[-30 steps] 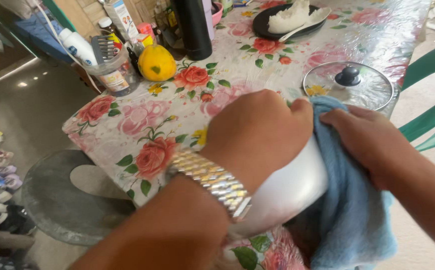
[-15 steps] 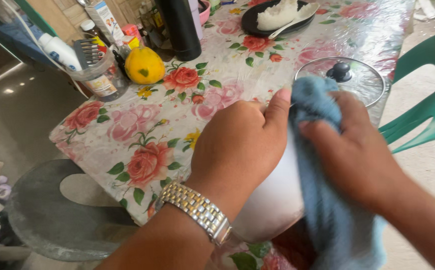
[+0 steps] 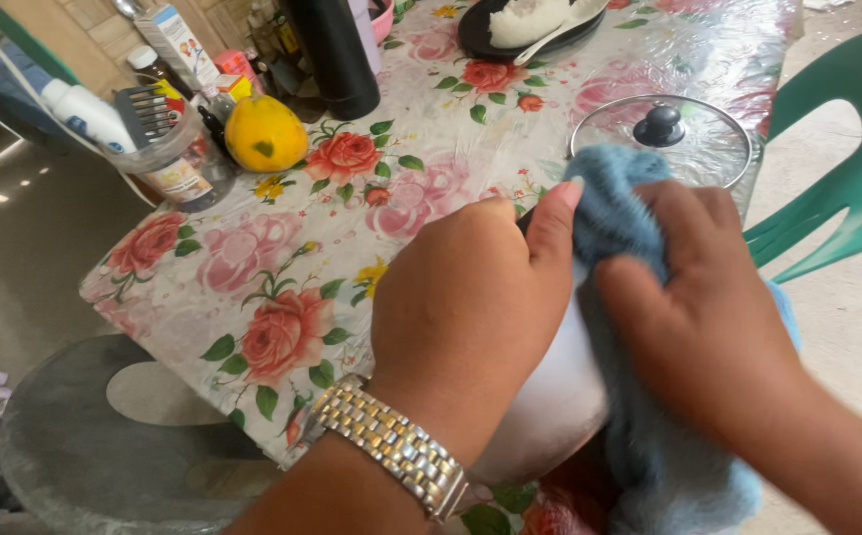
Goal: The person wipes a rice cooker with a blue towel, first drying the glass lid, then the white outer body, then the black inner pot. They carry the cooker body to a counter, return it to the table, open its box, and continue wiping the body and the underside before turning it over to wipe the base.
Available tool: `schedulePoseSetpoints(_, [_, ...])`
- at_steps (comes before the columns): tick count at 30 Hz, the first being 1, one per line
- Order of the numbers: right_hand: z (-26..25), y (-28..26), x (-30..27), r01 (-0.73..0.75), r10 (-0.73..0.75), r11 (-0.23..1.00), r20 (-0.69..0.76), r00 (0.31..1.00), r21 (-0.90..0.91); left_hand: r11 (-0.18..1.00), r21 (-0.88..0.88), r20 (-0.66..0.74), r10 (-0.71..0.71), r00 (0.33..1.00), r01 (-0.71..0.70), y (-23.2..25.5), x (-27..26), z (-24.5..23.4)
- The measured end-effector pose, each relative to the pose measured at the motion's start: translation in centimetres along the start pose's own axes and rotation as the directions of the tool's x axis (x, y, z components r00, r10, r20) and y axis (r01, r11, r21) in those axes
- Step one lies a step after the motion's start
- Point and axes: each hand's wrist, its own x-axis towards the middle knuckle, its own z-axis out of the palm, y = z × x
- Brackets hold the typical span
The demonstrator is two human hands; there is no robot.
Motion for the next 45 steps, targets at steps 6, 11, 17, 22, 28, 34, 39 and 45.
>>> schedulePoseSetpoints(6, [0.1,4.8,1.4,-0.361,0.331,0.874,0.144,0.933,0.326,0.993,-0.012,0.054,0.121,0.991,-0.121,-0.6,0.9,-0.2])
schedulePoseSetpoints(11, [-1.9,8.1,3.1,-0.728,0.681,0.494,0.308,0.664,0.475,0.861,0.171,0.185,0.45,0.874,-0.479,-3.6,3.4,-2.0])
schedulePoseSetpoints(17, [-2.9,6.6,1.3,-0.539,0.356,0.686,0.421,0.834,0.488,0.718,0.209,0.09,0.662,0.744,-0.664,-5.3,5.1,-2.1])
schedulePoseSetpoints(22, [-0.4,2.8,-1.2,-0.562,0.18,0.704,0.656,0.733,0.434,0.96,0.024,-0.304,0.272,0.913,-0.278,-5.3,2.7,2.7])
schedulePoseSetpoints(28, [2.2,-1.1,0.8,-0.84,0.474,0.337,0.695,0.541,0.424,0.947,-0.317,-0.209,-0.126,0.97,0.054,-4.1,3.5,4.7])
schedulePoseSetpoints(34, [5.2,2.9,-5.0,-0.565,0.001,0.667,0.758,0.653,0.486,0.979,-0.194,-0.23,0.01,0.973,-0.056,-3.6,3.0,2.9])
schedulePoseSetpoints(39, [6.3,6.2,-3.4,0.296,-0.393,0.915,0.768,0.506,0.273,0.965,-0.233,-0.142,0.088,0.986,-0.12,-4.6,4.2,2.2])
schedulePoseSetpoints(45, [8.5,4.9,1.1,0.764,-0.267,0.634,0.893,0.363,-0.121,0.893,-0.359,-0.059,0.269,0.961,-0.272,-5.5,4.6,1.3])
